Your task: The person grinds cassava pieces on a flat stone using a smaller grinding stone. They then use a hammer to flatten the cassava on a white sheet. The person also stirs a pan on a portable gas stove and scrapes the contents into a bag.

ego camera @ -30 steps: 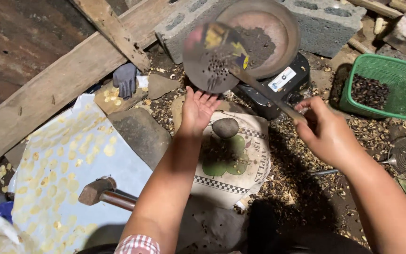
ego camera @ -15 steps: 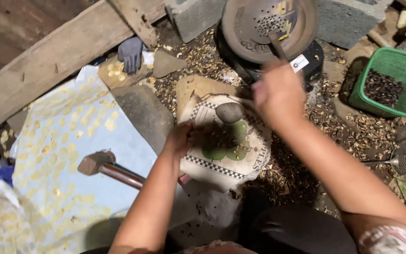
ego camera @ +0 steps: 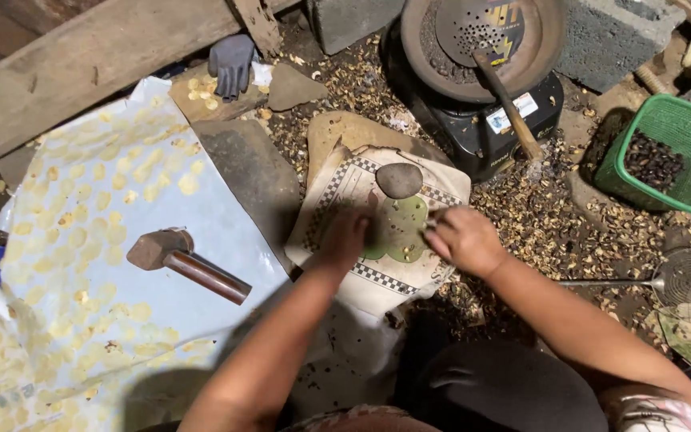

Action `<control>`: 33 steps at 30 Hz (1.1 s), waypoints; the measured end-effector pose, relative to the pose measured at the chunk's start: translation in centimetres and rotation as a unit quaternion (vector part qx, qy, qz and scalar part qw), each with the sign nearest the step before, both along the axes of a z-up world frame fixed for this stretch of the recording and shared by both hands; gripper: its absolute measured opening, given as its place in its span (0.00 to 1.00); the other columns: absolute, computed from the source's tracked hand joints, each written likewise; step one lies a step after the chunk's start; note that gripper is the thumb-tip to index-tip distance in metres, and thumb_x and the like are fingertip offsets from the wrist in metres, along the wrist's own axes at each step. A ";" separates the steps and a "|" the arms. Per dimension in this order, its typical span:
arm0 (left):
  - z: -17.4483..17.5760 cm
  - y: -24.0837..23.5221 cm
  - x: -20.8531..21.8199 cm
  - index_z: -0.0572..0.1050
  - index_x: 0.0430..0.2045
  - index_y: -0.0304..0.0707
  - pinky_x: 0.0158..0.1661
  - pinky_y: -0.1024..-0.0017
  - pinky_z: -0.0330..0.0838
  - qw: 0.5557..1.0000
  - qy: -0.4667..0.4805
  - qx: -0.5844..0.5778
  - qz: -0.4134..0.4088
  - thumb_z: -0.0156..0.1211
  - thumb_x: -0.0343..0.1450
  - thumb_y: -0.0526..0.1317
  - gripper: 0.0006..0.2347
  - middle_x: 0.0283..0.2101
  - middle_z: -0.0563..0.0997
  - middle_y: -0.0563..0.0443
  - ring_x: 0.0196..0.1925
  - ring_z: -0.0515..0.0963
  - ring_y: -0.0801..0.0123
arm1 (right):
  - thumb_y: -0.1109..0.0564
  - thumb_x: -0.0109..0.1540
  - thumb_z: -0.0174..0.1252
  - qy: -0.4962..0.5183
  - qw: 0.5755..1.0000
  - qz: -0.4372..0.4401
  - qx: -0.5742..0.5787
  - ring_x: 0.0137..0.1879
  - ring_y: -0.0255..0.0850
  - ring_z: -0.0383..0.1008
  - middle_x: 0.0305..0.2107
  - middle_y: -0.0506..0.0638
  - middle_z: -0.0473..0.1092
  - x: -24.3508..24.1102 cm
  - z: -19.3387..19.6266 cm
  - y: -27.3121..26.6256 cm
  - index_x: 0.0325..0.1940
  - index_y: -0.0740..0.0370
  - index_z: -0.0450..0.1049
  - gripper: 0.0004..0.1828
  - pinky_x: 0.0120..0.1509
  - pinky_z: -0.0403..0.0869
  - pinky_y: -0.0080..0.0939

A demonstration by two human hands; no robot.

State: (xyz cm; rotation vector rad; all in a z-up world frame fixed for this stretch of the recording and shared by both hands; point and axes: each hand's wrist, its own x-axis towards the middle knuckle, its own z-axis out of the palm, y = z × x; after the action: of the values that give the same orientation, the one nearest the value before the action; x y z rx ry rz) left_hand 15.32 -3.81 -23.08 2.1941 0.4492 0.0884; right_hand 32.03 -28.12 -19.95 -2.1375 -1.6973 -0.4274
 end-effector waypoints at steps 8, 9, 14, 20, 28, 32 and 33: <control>3.5 -0.4 0.6 0.75 0.32 0.52 0.47 0.62 0.67 0.937 -0.167 0.301 -0.061 0.56 0.71 0.44 0.03 0.40 0.76 0.56 0.47 0.78 0.61 | 0.50 0.59 0.65 0.177 0.976 -0.002 -0.126 0.66 0.64 0.66 0.60 0.60 0.63 2.6 5.2 9.3 0.68 0.47 0.67 0.33 0.65 0.73 0.58; 4.3 -0.3 0.5 0.74 0.33 0.51 0.47 0.62 0.68 0.941 -0.169 0.284 -0.070 0.54 0.71 0.43 0.03 0.39 0.76 0.55 0.46 0.79 0.59 | 0.51 0.59 0.66 0.193 0.970 -0.005 -0.150 0.61 0.64 0.70 0.57 0.60 0.66 3.0 5.5 9.6 0.66 0.48 0.69 0.31 0.61 0.76 0.59; -2.9 0.1 0.1 0.76 0.39 0.44 0.45 0.59 0.69 0.944 -0.185 0.272 -0.036 0.57 0.73 0.46 0.08 0.39 0.75 0.46 0.46 0.77 0.51 | 0.43 0.64 0.60 0.608 0.775 -0.175 0.005 0.58 0.50 0.73 0.53 0.52 0.72 3.6 2.3 5.3 0.62 0.46 0.75 0.22 0.56 0.76 0.51; 0.4 -1.3 0.2 0.79 0.33 0.47 0.48 0.54 0.66 0.970 -0.102 0.222 -0.014 0.62 0.69 0.50 0.10 0.36 0.76 0.50 0.45 0.77 0.52 | 0.42 0.65 0.58 0.494 0.828 -0.210 -0.160 0.50 0.63 0.78 0.46 0.67 0.73 -1.7 8.8 4.6 0.63 0.51 0.67 0.25 0.51 0.78 0.62; 0.2 -1.1 -0.2 0.77 0.37 0.61 0.49 0.56 0.68 0.973 -0.085 0.214 0.003 0.63 0.67 0.53 0.09 0.37 0.76 0.58 0.45 0.77 0.58 | 0.42 0.68 0.48 0.300 0.892 -0.178 -0.287 0.47 0.72 0.78 0.47 0.65 0.68 -4.2 8.9 5.7 0.71 0.49 0.54 0.28 0.51 0.78 0.68; 0.7 -1.5 0.1 0.78 0.34 0.61 0.46 0.56 0.68 0.972 -0.087 0.217 0.031 0.69 0.64 0.50 0.09 0.36 0.75 0.59 0.43 0.78 0.57 | 0.43 0.68 0.49 0.301 0.886 -0.177 -0.305 0.48 0.75 0.76 0.50 0.67 0.66 -4.7 8.9 6.3 0.73 0.47 0.53 0.30 0.51 0.78 0.70; 1.4 -2.0 0.1 0.78 0.32 0.62 0.47 0.55 0.68 0.971 -0.078 0.220 0.044 0.71 0.61 0.50 0.10 0.36 0.75 0.59 0.44 0.77 0.55 | 0.42 0.68 0.49 0.307 0.883 -0.184 -0.306 0.47 0.74 0.77 0.48 0.66 0.67 -4.5 8.8 6.4 0.73 0.45 0.53 0.30 0.50 0.78 0.70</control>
State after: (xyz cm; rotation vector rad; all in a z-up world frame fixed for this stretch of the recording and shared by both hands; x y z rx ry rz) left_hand 15.44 -5.78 -21.71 2.5749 0.4725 0.4429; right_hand 27.56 -21.69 -11.20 -2.6311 -1.1341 0.7391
